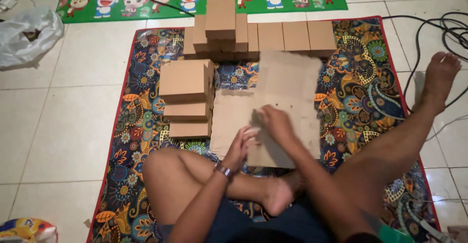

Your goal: The person sits on a mat and assembles small cardboard boxes from flat sheets. They fold the flaps, tuck the tabs into slots, and form the box shape by hand, then place the finished boxes in a stack.

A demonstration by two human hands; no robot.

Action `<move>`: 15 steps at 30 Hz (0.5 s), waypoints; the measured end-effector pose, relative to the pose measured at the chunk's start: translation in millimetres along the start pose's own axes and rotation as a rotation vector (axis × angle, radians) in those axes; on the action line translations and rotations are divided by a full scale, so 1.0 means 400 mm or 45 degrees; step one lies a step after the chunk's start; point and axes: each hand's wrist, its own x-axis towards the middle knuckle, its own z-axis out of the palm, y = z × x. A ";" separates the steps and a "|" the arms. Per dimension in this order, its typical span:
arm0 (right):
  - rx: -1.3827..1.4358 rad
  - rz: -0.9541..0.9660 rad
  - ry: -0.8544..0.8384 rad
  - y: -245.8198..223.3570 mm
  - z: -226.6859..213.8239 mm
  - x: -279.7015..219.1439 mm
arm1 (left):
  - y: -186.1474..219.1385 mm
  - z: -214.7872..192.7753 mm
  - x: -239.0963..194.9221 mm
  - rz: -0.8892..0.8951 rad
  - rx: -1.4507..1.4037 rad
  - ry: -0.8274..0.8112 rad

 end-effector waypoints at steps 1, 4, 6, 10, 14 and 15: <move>0.105 -0.041 -0.072 0.034 0.088 0.021 | -0.015 -0.017 0.010 -0.005 0.090 0.084; 0.348 -0.052 -0.188 0.115 0.230 0.028 | -0.096 -0.086 0.059 -0.112 0.280 0.313; 0.484 -0.016 -0.229 0.165 0.227 0.014 | -0.141 -0.135 0.097 -0.216 0.379 0.455; 0.212 0.068 -0.044 0.338 0.110 -0.062 | -0.188 -0.156 0.109 -0.140 0.603 0.639; -0.027 0.213 -0.013 0.573 0.107 -0.146 | -0.154 -0.102 0.083 -0.129 0.329 0.727; -0.025 0.210 -0.006 0.543 0.096 -0.156 | -0.159 -0.109 0.088 -0.122 0.332 0.724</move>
